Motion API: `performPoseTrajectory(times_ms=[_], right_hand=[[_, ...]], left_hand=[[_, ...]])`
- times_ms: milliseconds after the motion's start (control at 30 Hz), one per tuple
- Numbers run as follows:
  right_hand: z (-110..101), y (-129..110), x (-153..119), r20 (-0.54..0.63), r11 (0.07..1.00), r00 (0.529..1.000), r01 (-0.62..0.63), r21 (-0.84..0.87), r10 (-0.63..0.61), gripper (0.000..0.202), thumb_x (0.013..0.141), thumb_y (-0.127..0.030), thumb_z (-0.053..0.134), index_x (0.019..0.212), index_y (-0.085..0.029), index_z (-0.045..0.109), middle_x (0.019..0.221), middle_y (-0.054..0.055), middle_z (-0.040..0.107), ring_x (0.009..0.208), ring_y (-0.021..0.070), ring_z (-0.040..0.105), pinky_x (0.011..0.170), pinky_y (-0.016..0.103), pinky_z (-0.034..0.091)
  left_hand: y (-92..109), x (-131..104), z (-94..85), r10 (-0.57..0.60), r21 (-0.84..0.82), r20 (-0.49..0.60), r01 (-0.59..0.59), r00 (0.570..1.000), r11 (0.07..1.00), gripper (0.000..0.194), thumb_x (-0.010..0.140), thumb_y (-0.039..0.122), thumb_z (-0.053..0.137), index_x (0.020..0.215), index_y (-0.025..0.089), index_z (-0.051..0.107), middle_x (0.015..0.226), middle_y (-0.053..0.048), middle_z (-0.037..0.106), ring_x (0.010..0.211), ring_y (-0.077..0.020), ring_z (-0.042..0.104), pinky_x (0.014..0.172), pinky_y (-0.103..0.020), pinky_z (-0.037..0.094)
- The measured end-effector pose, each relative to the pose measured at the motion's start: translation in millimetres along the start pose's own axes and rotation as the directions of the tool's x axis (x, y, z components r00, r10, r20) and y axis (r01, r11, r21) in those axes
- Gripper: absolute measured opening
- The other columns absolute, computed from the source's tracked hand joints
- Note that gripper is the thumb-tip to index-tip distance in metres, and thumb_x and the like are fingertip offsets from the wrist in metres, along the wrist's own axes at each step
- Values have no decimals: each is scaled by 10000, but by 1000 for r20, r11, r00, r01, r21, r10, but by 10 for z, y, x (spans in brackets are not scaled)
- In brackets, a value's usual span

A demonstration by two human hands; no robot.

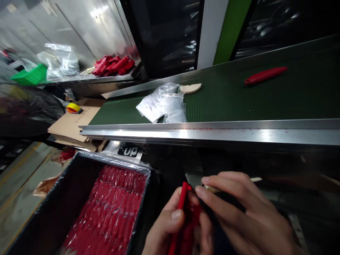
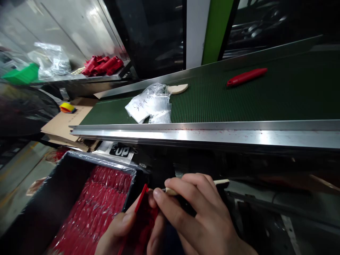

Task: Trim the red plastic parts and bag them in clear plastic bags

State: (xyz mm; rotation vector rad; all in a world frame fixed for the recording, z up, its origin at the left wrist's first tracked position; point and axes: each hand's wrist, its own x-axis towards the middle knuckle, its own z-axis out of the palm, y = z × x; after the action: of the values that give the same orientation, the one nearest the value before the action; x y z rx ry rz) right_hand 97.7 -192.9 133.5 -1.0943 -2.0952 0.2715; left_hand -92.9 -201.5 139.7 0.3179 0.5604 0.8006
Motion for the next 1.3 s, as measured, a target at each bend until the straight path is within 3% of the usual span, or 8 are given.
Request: performPoseTrajectory(times_ms=[367, 633, 767, 900, 1033, 1133, 1233, 1300], right_hand=[[9, 13, -28, -54, 999, 999, -7, -37, 5, 477, 854, -10, 507, 1246, -253, 632, 1151, 77, 653, 1089, 218, 600, 881, 357, 539], [186, 72, -154, -71, 990, 997, 25, -141, -35, 436, 924, -71, 487, 1308, -254, 585, 1193, 93, 619, 1108, 275, 544, 954, 539, 429], [121, 108, -114, -138, 992, 990, 6, -125, -23, 547, 865, 2, 565, 1359, -233, 548, 1207, 95, 583, 1110, 248, 542, 917, 433, 467], [38, 142, -26, -289, 994, 953, -103, -39, 88, 540, 819, 54, 597, 1285, -217, 619, 1161, 82, 599, 1038, 201, 599, 815, 325, 523], [93, 143, -30, -253, 985, 953, -158, 65, 169, 447, 852, 35, 568, 1232, -186, 650, 1172, 78, 608, 1047, 172, 609, 849, 295, 516], [126, 94, -81, -223, 963, 941, -223, 153, 254, 359, 889, -9, 546, 1178, -187, 662, 1159, 51, 616, 1029, 132, 615, 867, 238, 501], [129, 20, -154, -182, 969, 962, -172, 176, 204, 341, 896, -35, 548, 1173, -205, 651, 1146, 25, 619, 1009, 111, 620, 843, 188, 496], [146, -24, -207, -164, 966, 967, -158, 203, 193, 357, 901, -41, 545, 1191, -226, 639, 1157, 16, 613, 1029, 119, 615, 887, 198, 483]], left_hand=[[-8, 33, -44, -41, -41, 9, 42, 999, 998, 313, 872, 439, 612, 1041, 176, 597, 779, -56, 673, 643, -140, 633, 580, -214, 477], [-110, 18, -79, -42, -150, -122, 24, 992, 988, 213, 921, 323, 574, 1065, 170, 612, 779, -45, 671, 681, -143, 655, 585, -193, 509], [-209, 54, -144, -100, -316, -74, 71, 992, 946, 242, 953, 376, 521, 1006, 167, 632, 769, -40, 667, 490, -104, 601, 447, -166, 463], [-281, 76, -195, -56, -409, -8, 48, 998, 911, 249, 958, 375, 500, 978, 194, 670, 869, -74, 697, 498, -114, 636, 425, -154, 472], [-199, 76, -126, -19, -399, 19, 25, 1000, 917, 271, 975, 368, 472, 1044, 194, 668, 896, -91, 694, 535, -113, 655, 471, -156, 514], [-55, 164, -22, 6, -395, -75, -35, 997, 918, 287, 978, 361, 458, 1057, 164, 650, 892, -105, 694, 540, -124, 646, 440, -173, 515], [94, 318, 55, 67, -360, -270, -165, 961, 918, 298, 987, 326, 395, 1066, 132, 606, 868, -119, 681, 558, -136, 627, 419, -180, 491], [162, 414, 72, 96, -350, -324, -214, 941, 912, 290, 986, 310, 373, 1084, 123, 572, 863, -123, 670, 575, -138, 618, 433, -179, 479]])
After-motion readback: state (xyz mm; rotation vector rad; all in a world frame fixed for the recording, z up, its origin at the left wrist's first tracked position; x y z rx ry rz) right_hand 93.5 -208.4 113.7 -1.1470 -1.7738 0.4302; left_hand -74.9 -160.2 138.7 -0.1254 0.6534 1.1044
